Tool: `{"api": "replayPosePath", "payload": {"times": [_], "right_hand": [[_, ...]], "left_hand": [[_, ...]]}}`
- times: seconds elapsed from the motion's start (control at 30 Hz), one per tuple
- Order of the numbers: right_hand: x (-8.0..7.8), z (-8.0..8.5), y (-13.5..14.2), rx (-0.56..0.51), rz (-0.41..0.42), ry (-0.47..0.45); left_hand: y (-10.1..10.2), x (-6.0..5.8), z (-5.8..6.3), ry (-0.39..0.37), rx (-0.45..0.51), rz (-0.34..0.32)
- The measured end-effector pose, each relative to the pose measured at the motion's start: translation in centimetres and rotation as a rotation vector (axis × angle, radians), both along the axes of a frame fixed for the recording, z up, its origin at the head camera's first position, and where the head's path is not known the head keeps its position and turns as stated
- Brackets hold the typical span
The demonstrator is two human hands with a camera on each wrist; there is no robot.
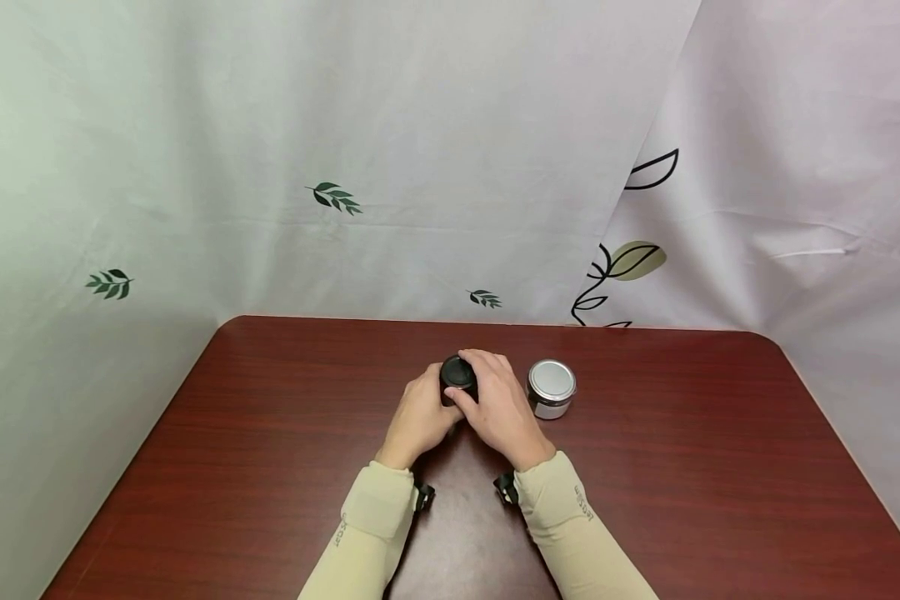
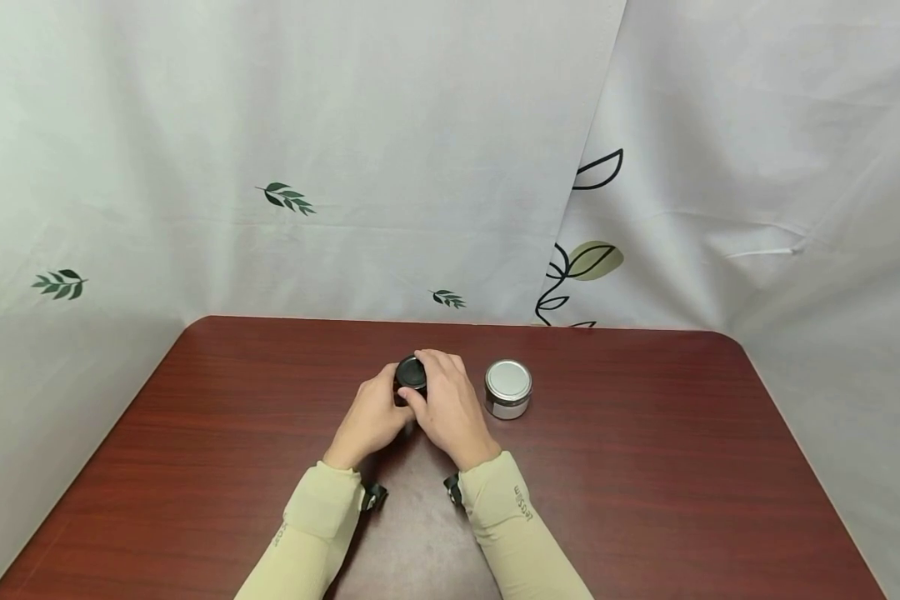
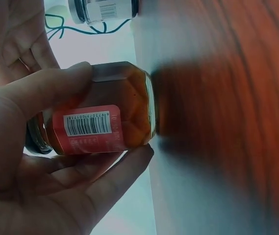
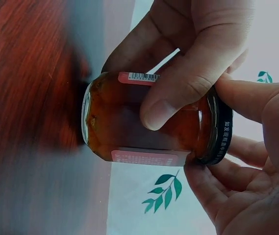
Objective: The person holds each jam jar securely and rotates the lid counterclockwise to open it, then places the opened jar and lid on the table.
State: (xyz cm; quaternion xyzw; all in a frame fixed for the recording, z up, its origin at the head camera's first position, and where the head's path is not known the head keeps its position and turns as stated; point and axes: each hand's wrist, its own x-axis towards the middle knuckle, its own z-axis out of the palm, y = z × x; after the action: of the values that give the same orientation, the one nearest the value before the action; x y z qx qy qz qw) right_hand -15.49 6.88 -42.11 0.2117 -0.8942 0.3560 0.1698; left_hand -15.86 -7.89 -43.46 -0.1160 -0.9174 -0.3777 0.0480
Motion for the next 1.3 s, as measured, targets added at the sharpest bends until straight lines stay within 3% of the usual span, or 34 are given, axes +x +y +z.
{"api": "replayPosePath", "payload": {"times": [0.27, 0.57, 0.8, 1.3], "right_hand": [[0.05, 0.17, -0.02, 0.001, 0.003, 0.001], [0.33, 0.51, -0.14, -0.008, 0.009, 0.026], [0.39, 0.76, -0.18, -0.003, 0.003, 0.005], [0.46, 0.97, -0.30, -0.060, -0.043, -0.025]], "left_hand": [[-0.21, -0.07, 0.23, -0.003, 0.044, 0.007], [-0.52, -0.14, 0.14, 0.010, 0.054, 0.058], [-0.73, -0.14, 0.21, 0.055, 0.071, 0.061], [-0.96, -0.19, 0.29, 0.053, 0.041, 0.056]]}}
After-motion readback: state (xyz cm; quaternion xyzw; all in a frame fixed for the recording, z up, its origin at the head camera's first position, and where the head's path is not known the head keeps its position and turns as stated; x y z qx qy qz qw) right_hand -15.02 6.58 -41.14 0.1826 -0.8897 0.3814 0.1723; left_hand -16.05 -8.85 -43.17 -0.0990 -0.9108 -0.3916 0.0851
